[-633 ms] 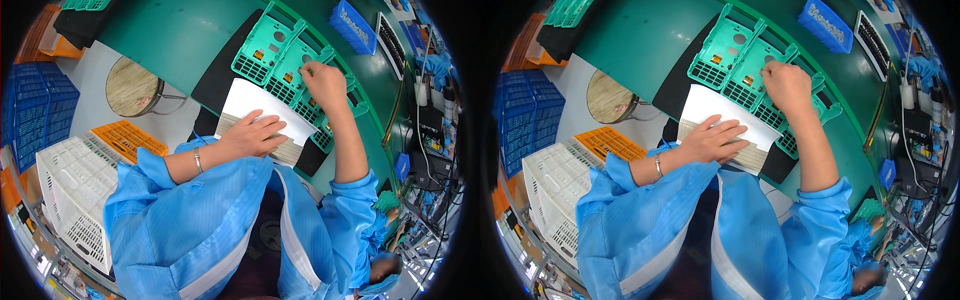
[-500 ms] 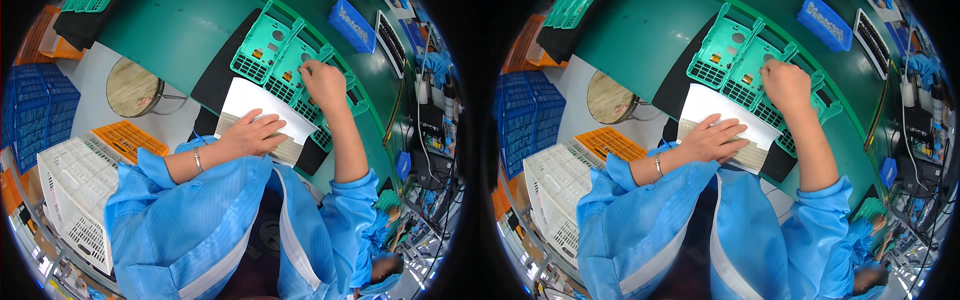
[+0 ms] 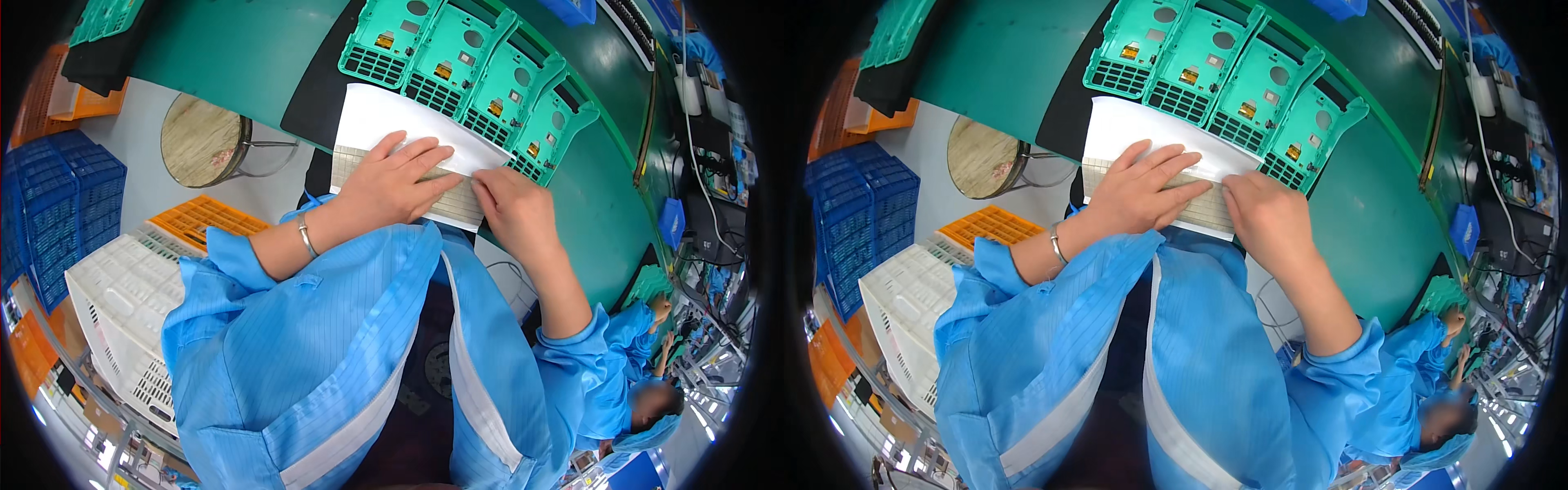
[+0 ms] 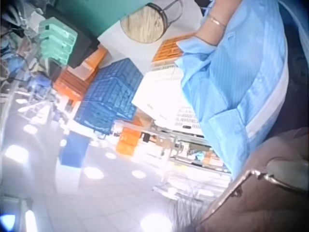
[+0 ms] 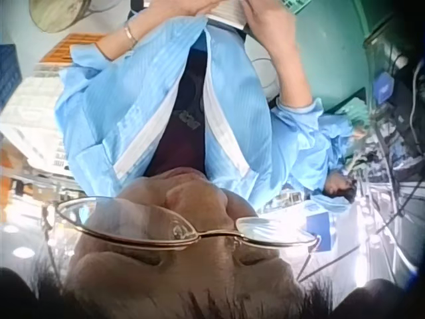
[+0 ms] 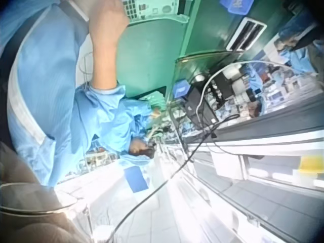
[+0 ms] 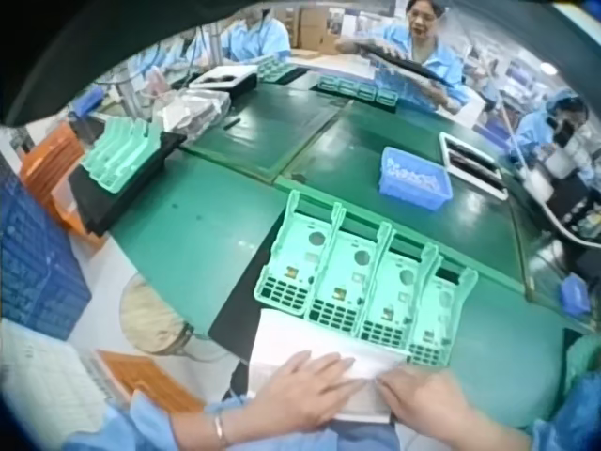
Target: Assembling electronic device housings by inserting small metal components and applying labels.
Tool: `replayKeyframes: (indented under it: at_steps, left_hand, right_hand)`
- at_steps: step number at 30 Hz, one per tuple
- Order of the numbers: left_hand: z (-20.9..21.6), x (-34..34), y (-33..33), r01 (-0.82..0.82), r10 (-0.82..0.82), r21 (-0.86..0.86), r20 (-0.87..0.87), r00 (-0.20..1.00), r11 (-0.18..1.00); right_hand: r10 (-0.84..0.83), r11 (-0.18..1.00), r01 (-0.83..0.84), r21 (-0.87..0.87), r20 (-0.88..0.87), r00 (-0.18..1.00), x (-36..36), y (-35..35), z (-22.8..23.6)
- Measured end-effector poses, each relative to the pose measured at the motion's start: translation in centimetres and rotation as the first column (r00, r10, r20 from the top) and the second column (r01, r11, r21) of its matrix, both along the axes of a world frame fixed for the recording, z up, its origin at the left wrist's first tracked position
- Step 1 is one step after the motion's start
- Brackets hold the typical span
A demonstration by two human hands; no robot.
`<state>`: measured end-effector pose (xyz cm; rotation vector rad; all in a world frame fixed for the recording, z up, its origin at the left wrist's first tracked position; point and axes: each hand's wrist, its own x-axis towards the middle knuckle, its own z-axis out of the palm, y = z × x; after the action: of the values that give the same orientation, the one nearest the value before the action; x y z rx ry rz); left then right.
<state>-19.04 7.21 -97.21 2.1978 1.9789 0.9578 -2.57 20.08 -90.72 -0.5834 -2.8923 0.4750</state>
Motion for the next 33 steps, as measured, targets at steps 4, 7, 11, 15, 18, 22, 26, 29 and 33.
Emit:
replayKeyframes:
  at_steps: [4,7,11,15,18,22,26,29,33]
  left_hand:
    - [0.0,0.1,0.0,0.01,-0.01,0.001,0.019,1.0,1.0]
    - [0.0,0.1,0.1,0.007,-0.007,0.024,0.024,1.0,1.0]
    - [-0.2,0.0,0.1,-0.005,0.004,0.043,0.018,1.0,0.999]
    - [-0.7,-0.2,0.0,0.001,-0.002,0.051,0.018,1.0,0.999]
    - [-0.7,-0.5,0.0,0.042,-0.042,0.005,0.036,0.998,0.999]
    - [-2.1,-0.1,-0.2,0.007,-0.007,0.04,0.014,1.0,0.999]
    - [-2.3,0.0,-0.1,-0.007,0.009,0.075,-0.023,1.0,0.997]
    - [-1.6,-0.1,-0.2,-0.008,0.008,0.055,0.008,1.0,0.998]
    - [-1.0,-0.7,-0.3,0.006,-0.007,0.036,0.017,1.0,0.999]
  right_hand:
    - [0.039,0.998,-0.041,0.047,0.038,0.999,-0.6,0.2,-0.6]
    - [0.083,0.993,-0.089,0.071,0.078,0.993,-0.9,0.6,-0.3]
    - [0.05,0.992,-0.042,-0.118,0.07,0.996,-1.8,1.0,1.2]
    - [-0.175,0.913,0.16,-0.376,-0.005,0.985,-4.8,3.3,3.0]
    - [-0.26,0.883,0.267,-0.385,0.072,0.963,-9.4,5.9,3.0]
    - [-0.182,0.934,0.203,-0.294,0.096,0.979,-14.9,7.2,2.2]
    - [-0.127,0.98,0.143,-0.138,0.116,0.985,-17.6,8.6,0.2]
    - [-0.095,0.99,0.106,-0.088,0.123,0.988,-18.6,8.9,-0.1]
    - [-0.104,0.99,0.124,-0.062,0.261,0.96,-19.8,8.2,1.3]
